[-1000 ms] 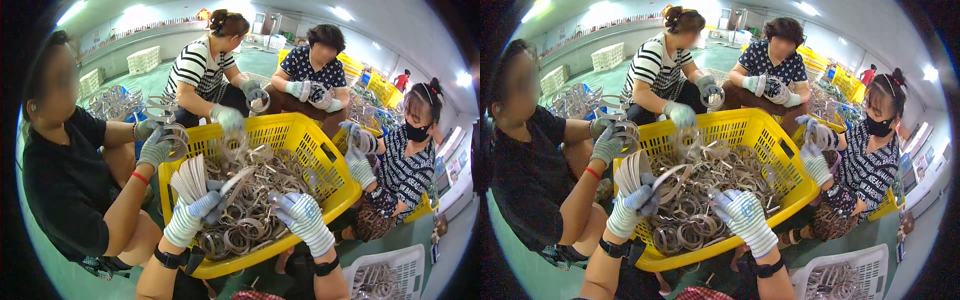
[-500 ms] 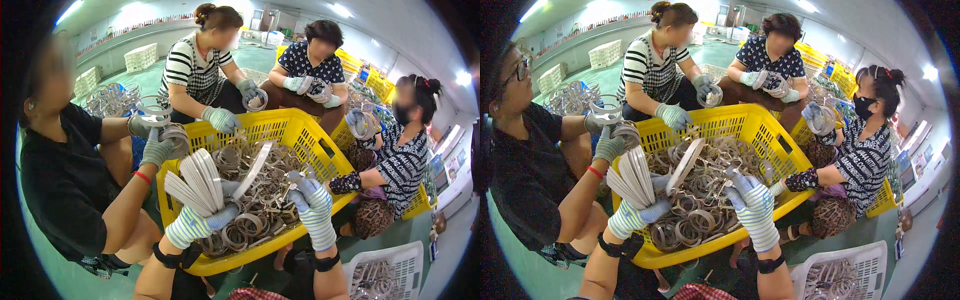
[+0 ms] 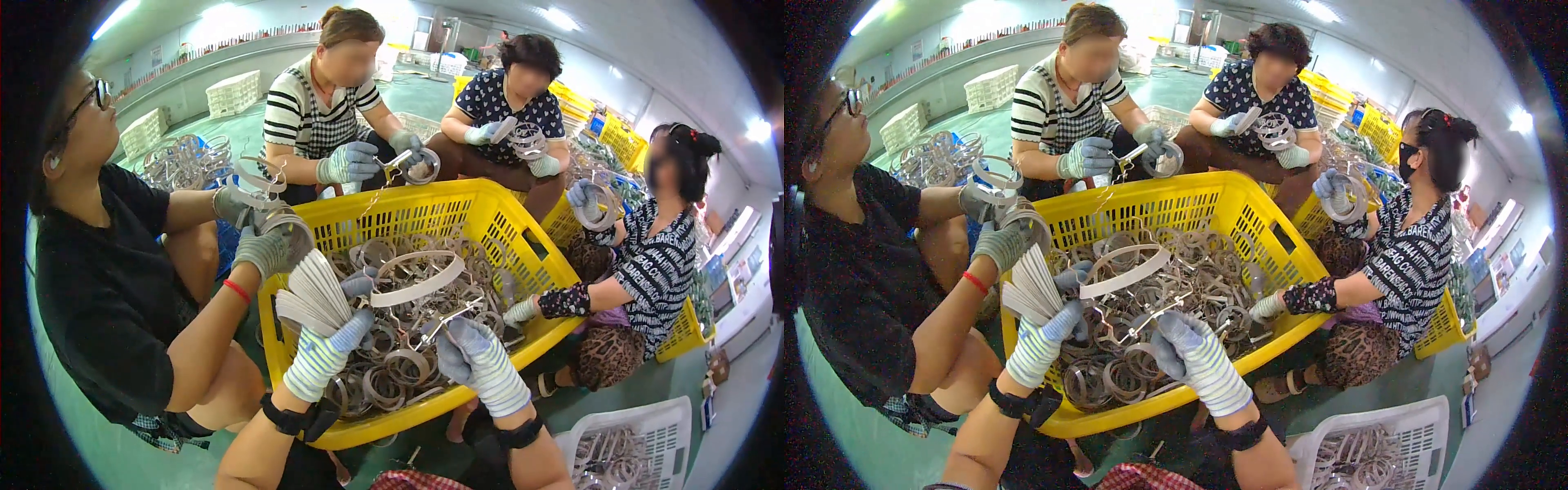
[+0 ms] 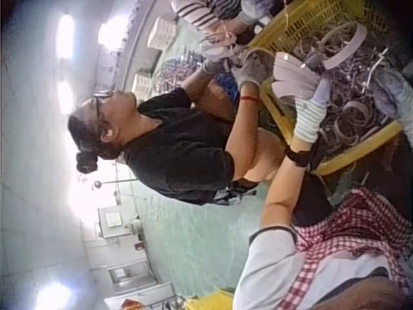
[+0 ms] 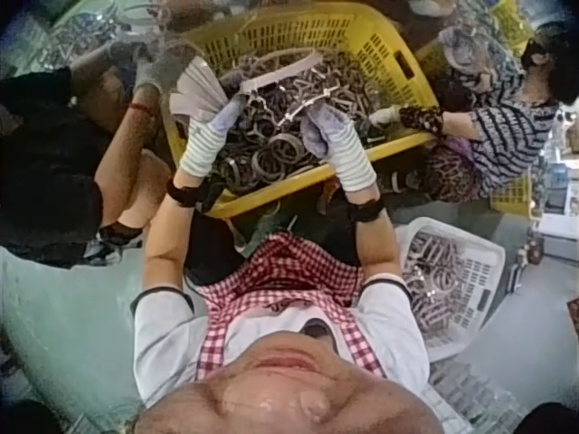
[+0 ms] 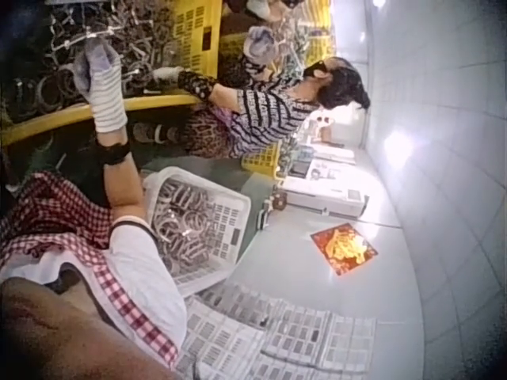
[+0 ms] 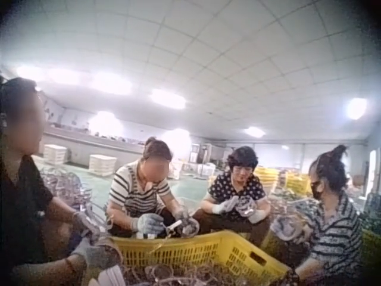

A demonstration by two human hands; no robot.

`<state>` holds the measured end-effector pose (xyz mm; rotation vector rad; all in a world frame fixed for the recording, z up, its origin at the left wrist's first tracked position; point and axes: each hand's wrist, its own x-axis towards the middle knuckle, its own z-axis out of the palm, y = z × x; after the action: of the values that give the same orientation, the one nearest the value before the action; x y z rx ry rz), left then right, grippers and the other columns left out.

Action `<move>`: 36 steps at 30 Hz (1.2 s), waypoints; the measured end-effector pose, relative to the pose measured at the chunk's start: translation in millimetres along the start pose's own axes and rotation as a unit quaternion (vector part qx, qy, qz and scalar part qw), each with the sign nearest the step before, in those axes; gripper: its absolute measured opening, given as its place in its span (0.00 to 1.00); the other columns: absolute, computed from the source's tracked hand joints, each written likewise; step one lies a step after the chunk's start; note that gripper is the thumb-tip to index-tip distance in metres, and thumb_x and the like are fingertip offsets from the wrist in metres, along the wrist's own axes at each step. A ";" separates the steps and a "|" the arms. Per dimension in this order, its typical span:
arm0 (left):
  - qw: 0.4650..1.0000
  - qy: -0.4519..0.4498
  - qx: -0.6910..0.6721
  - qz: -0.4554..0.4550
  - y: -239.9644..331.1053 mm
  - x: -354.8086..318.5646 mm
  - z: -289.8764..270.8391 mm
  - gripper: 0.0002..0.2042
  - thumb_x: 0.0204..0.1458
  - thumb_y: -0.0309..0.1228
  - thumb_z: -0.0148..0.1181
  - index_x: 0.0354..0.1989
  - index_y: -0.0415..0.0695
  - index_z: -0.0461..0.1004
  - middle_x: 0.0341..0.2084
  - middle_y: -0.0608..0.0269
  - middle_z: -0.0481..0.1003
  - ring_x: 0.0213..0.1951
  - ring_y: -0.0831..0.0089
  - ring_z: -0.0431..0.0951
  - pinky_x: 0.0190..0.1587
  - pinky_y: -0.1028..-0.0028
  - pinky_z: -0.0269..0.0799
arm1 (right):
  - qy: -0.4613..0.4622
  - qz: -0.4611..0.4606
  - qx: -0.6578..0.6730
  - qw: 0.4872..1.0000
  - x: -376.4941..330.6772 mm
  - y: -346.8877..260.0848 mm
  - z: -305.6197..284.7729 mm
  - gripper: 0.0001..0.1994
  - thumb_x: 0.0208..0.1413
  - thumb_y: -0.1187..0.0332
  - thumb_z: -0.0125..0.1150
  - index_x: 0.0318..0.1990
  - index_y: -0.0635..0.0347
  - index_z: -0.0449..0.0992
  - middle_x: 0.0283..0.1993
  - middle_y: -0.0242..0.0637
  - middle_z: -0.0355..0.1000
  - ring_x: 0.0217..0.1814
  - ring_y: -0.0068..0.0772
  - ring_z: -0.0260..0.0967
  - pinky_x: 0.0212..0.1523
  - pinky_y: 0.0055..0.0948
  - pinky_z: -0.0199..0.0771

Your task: Sorting and stacking plastic rings from a yellow basket into white crates.

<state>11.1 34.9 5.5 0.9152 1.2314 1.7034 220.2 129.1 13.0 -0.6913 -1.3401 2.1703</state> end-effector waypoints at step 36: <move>0.930 0.046 0.212 0.297 -5.8 -2.9 9.1 0.28 0.38 0.24 0.68 0.53 0.45 0.68 0.49 0.57 0.67 0.32 0.75 0.72 0.34 0.79 0.70 | 0.142 -0.238 -0.392 0.877 30.0 27.5 18.8 0.12 0.58 0.64 0.53 0.43 0.63 0.71 0.34 0.47 0.73 0.38 0.46 0.71 0.38 0.35 0.70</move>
<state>21.6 36.6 2.0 1.6127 1.5222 1.9870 181.6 125.1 -9.4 -0.8064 -1.9651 1.0515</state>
